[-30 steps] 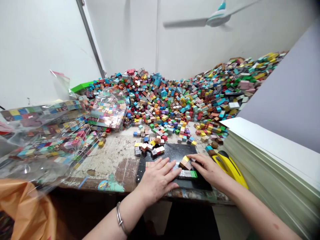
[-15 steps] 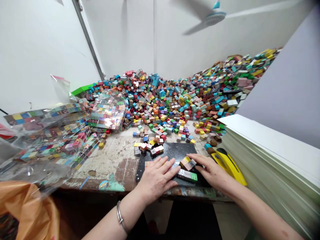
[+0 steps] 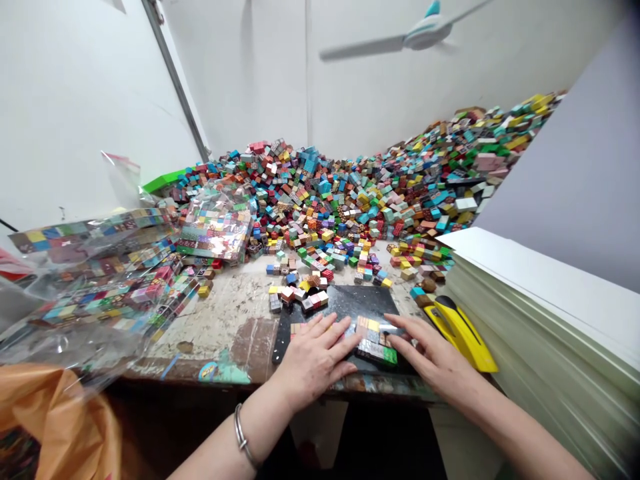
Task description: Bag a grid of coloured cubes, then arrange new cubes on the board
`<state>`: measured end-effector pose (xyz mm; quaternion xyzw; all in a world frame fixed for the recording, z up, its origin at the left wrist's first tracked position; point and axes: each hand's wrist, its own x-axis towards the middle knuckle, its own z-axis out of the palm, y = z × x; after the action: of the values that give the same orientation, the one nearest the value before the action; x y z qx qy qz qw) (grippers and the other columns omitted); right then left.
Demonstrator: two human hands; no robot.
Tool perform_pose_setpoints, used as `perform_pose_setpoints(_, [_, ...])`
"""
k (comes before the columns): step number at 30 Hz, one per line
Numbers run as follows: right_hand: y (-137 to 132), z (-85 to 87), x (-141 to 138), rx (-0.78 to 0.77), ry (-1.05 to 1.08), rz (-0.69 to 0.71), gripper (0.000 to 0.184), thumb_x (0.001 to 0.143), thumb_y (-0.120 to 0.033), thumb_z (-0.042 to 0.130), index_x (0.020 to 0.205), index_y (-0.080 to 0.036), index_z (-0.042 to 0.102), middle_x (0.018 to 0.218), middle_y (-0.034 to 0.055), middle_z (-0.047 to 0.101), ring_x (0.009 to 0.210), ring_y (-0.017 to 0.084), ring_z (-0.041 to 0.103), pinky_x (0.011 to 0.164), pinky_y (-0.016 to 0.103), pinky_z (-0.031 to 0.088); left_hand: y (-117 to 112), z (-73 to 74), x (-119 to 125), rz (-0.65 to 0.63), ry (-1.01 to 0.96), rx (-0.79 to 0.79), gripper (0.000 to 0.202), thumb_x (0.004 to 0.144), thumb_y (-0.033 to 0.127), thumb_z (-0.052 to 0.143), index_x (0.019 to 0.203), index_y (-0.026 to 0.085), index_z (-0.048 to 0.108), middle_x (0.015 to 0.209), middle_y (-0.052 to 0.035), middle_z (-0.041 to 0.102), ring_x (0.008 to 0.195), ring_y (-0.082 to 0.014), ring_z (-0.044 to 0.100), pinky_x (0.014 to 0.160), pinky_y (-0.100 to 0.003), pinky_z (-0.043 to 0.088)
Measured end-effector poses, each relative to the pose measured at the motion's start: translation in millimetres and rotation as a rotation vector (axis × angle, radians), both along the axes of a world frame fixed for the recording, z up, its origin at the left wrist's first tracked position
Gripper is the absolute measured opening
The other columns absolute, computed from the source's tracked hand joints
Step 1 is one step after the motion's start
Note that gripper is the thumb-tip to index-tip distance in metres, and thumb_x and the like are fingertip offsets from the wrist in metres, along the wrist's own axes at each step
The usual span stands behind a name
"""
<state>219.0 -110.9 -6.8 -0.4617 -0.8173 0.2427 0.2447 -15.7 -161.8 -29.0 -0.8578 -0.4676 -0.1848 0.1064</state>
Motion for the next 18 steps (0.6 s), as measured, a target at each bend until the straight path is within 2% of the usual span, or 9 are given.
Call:
perform_pose_setpoints(3, [-11.8, -10.9, 2.2, 0.086, -0.02, -0.069, 0.057, 0.071, -0.05, 0.06, 0.118, -0.02, 0.05, 0.115, 0.0131, 0.054, 0.1, 0.027, 0.054, 0.079, 0.041, 0.05, -0.9, 0.9, 0.3, -0.006, 0.004, -0.004, 0.048, 0.088, 0.049, 0.04, 0.132, 0.031, 0.036, 0.136, 0.0011, 0.042, 0.123, -0.0229, 0.039, 0.103, -0.041, 0.033])
perform_pose_setpoints(5, [-15.2, -18.8, 1.0, 0.136, -0.03, -0.056, 0.054, 0.067, -0.046, 0.064, 0.114, -0.02, 0.052, 0.112, 0.0131, 0.056, 0.103, 0.028, 0.053, 0.085, 0.043, 0.047, -0.9, 1.5, 0.3, -0.005, 0.007, -0.003, 0.049, 0.088, 0.049, 0.04, 0.133, 0.031, 0.034, 0.135, 0.0004, 0.042, 0.123, -0.0231, 0.039, 0.103, -0.041, 0.033])
perform_pose_setpoints(9, [-7.8, -25.2, -4.4, 0.148, 0.002, 0.01, 0.033, 0.076, -0.034, 0.054, 0.106, -0.02, 0.056, 0.105, 0.0112, 0.059, 0.099, 0.024, 0.055, 0.086, 0.04, 0.047, -0.1, 1.5, 0.4, -0.006, 0.02, -0.004, 0.047, 0.087, 0.049, 0.041, 0.131, 0.033, 0.036, 0.135, 0.0, 0.042, 0.12, -0.0233, 0.042, 0.101, -0.042, 0.035])
perform_pose_setpoints(15, [10.3, -20.7, -8.2, 0.174, -0.016, 0.102, 0.035, 0.077, -0.028, 0.05, 0.109, -0.018, 0.058, 0.105, 0.0115, 0.059, 0.099, 0.023, 0.055, 0.087, 0.038, 0.046, 0.4, 2.0, 0.9, -0.002, 0.043, -0.029, 0.047, 0.088, 0.049, 0.039, 0.132, 0.032, 0.035, 0.137, 0.0009, 0.04, 0.121, -0.0245, 0.042, 0.101, -0.044, 0.034])
perform_pose_setpoints(18, [11.1, -19.5, -7.5, 0.183, -0.054, 0.119, 0.036, 0.078, -0.028, 0.049, 0.11, -0.015, 0.057, 0.108, 0.0134, 0.059, 0.1, 0.024, 0.054, 0.089, 0.04, 0.045, 0.6, 4.2, 3.8, 0.016, 0.059, -0.02, 0.05, 0.086, 0.051, 0.041, 0.131, 0.031, 0.036, 0.139, -0.0014, 0.036, 0.125, -0.0278, 0.036, 0.102, -0.047, 0.032])
